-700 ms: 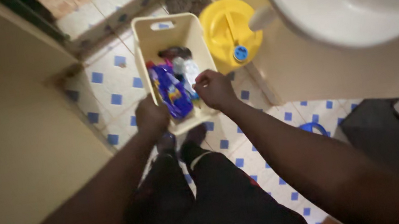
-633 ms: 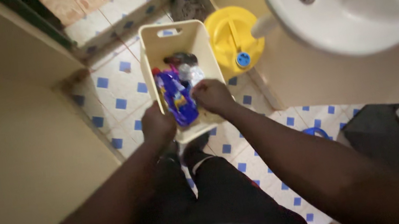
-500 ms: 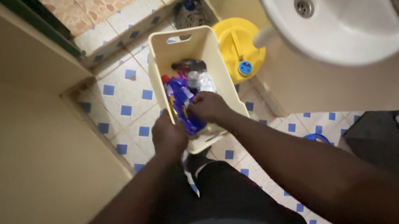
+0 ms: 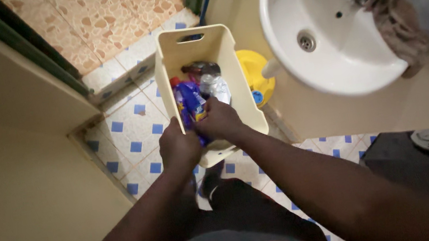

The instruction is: The person transfers cleaning and personal care items from a beige plastic basket into a white sink, including a blue bottle, a purple bag, a small box, and a cloth. The person then wipes the sink basin and faucet area with the cloth and places a blue toothbrush holder back on the sink.

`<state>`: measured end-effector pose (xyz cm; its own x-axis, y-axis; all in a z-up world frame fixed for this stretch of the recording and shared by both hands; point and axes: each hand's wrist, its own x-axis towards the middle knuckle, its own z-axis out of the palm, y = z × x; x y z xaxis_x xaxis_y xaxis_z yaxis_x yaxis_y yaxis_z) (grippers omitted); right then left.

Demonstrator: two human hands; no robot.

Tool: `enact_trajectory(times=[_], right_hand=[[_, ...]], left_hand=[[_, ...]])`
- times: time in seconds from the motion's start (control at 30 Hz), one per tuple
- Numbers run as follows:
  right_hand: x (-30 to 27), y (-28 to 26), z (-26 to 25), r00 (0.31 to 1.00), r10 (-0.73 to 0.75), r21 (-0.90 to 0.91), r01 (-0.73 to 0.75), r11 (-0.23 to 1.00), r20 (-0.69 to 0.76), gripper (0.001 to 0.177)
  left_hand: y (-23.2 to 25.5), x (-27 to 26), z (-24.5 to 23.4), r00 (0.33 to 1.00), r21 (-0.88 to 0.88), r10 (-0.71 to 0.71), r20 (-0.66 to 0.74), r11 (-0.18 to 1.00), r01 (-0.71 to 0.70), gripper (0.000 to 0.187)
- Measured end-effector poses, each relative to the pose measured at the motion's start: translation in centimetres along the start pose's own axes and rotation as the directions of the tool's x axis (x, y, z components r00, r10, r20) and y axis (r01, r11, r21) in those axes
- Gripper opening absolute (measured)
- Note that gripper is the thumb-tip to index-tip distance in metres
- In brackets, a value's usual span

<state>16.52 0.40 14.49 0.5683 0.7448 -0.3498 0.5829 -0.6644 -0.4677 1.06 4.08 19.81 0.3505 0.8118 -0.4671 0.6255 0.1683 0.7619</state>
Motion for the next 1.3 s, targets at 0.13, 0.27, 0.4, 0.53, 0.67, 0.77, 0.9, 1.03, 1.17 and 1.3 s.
enact_trajectory(times=[0.13, 0.27, 0.4, 0.53, 0.67, 0.77, 0.9, 1.03, 1.17, 1.3], right_hand=[[0.4, -1.0, -3.6, 0.993, -0.022, 0.029, 0.018, 0.999, 0.116, 0.062], [-0.5, -1.6, -8.1, 0.974, 0.01, 0.352, -0.091, 0.931, 0.226, 0.051], [-0.8, -1.6, -13.8, 0.978, 0.026, 0.602, -0.147, 0.784, 0.205, 0.047], [-0.1, 0.8, -19.9, 0.999, -0.048, 0.721, 0.02, 0.693, 0.019, 0.047], [1.4, 4.9, -24.3, 0.989, 0.105, 0.589, -0.023, 0.808, -0.106, 0.048], [3.8, 8.6, -26.4, 0.966, 0.15, 0.446, -0.043, 0.894, -0.209, 0.051], [6.3, 14.3, -25.1, 0.902, 0.291, 0.308, -0.192, 0.932, -0.318, 0.059], [8.8, 19.0, -23.4, 0.874, 0.276, 0.001, -0.301, 0.954, -0.401, 0.054], [10.9, 20.7, -23.4, 0.858, 0.288, -0.05, -0.341, 0.939, -0.425, 0.052], [10.1, 18.9, -23.9, 0.811, 0.437, 0.122, -0.425, 0.897, -0.389, 0.054]], left_hand=[[2.4, 1.0, -1.3, 0.998, -0.021, 0.054, -0.039, 0.998, -0.055, 0.029], [4.3, 2.0, -1.9, 0.999, -0.01, 0.015, -0.033, 1.0, -0.015, 0.029], [5.6, 3.6, -2.0, 0.999, 0.021, 0.05, -0.009, 0.999, -0.05, 0.03], [5.8, 5.1, -1.6, 0.988, 0.072, 0.152, -0.028, 0.986, -0.15, 0.034], [6.3, 6.7, -0.5, 0.985, -0.014, 0.169, -0.018, 0.985, -0.169, 0.032], [7.3, 8.4, -0.2, 0.992, 0.113, 0.125, -0.016, 0.986, -0.123, 0.036], [6.7, 8.7, -0.7, 0.991, 0.051, 0.13, 0.033, 0.99, -0.131, 0.032], [5.6, 10.3, -1.1, 0.99, 0.015, 0.133, 0.046, 0.991, -0.133, 0.035], [3.2, 13.2, -1.3, 0.984, 0.091, 0.174, 0.048, 0.98, -0.178, 0.033], [0.5, 16.3, -0.6, 0.984, 0.219, 0.174, 0.035, 0.959, -0.178, 0.029]])
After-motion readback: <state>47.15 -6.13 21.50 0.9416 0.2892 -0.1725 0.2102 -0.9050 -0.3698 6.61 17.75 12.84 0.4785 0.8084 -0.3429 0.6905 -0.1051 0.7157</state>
